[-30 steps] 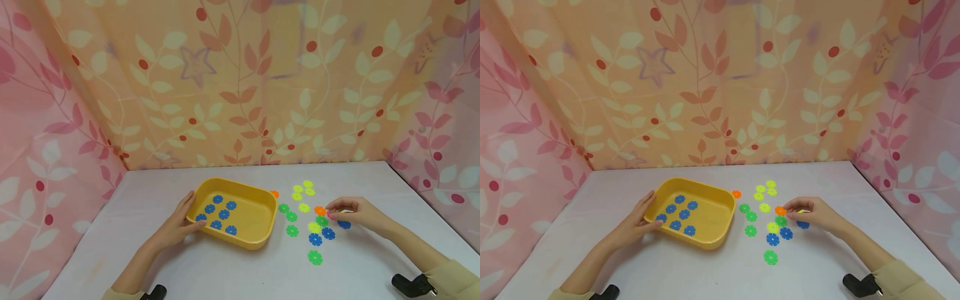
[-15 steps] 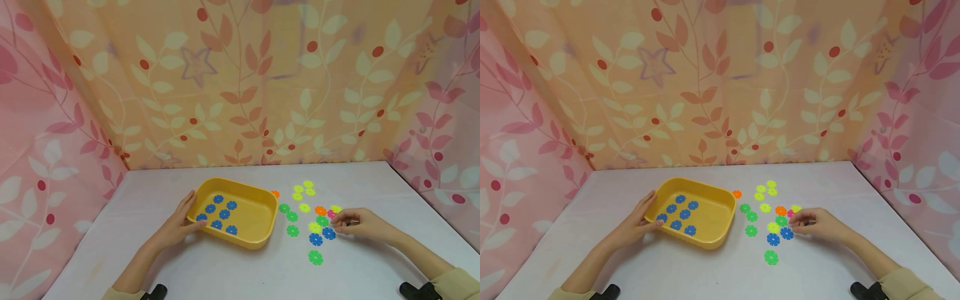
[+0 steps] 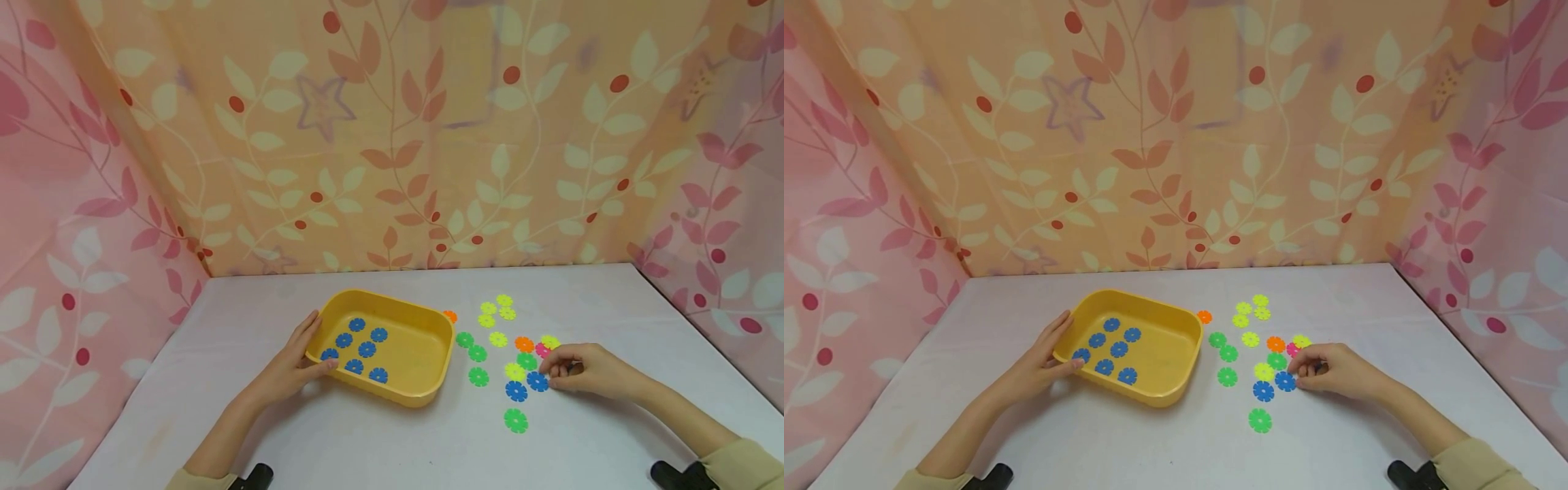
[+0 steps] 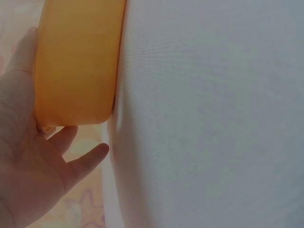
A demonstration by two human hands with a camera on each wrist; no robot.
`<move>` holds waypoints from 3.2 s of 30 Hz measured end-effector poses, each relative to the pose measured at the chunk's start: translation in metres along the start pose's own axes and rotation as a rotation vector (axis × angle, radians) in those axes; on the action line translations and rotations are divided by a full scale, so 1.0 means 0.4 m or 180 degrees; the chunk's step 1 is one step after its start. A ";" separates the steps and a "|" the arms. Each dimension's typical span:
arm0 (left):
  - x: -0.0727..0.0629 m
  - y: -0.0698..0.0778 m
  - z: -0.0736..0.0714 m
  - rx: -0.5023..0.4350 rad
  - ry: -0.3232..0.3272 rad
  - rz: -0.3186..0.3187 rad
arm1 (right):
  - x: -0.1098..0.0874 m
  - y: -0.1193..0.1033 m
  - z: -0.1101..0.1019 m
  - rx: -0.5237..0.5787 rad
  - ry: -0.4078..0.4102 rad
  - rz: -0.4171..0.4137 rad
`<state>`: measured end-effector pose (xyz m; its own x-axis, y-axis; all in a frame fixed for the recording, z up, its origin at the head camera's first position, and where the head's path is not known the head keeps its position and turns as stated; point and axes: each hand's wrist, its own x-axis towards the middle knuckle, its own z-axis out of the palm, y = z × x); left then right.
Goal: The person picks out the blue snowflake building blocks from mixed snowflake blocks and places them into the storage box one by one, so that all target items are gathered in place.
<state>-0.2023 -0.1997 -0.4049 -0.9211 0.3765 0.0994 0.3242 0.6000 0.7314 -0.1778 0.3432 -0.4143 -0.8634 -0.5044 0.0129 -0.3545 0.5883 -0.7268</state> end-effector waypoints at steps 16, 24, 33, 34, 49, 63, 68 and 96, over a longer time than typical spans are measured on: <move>0.004 -0.008 0.001 -0.0013 0.0025 0.0053 | 0.001 0.006 0.001 -0.0096 -0.0012 -0.0096; 0.005 -0.011 0.003 -0.0008 0.0017 0.0040 | 0.003 0.007 0.003 -0.0179 0.0049 -0.0206; 0.004 -0.010 0.003 -0.0002 0.0010 0.0030 | 0.005 0.007 0.008 -0.0353 0.0156 -0.0440; 0.004 -0.010 0.003 -0.0005 0.0011 0.0028 | 0.005 0.007 0.008 -0.0359 0.0159 -0.0448; 0.005 -0.013 0.003 0.0008 0.0004 0.0028 | 0.026 -0.006 0.020 -0.0036 0.0202 -0.0378; 0.005 -0.012 0.002 0.0034 0.0016 0.0035 | 0.179 -0.146 0.021 0.0189 0.0040 -0.0638; 0.006 -0.010 0.001 0.0034 0.0012 0.0032 | 0.250 -0.211 0.046 0.0370 -0.0081 -0.0737; 0.003 -0.012 0.000 -0.0006 0.0031 0.0032 | 0.491 -0.322 0.202 -0.0399 -0.0804 -0.0855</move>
<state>-0.2048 -0.2021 -0.4084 -0.9198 0.3756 0.1133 0.3331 0.5950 0.7315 -0.2726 0.1174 -0.3735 -0.6238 -0.7815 0.0105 -0.6106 0.4789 -0.6307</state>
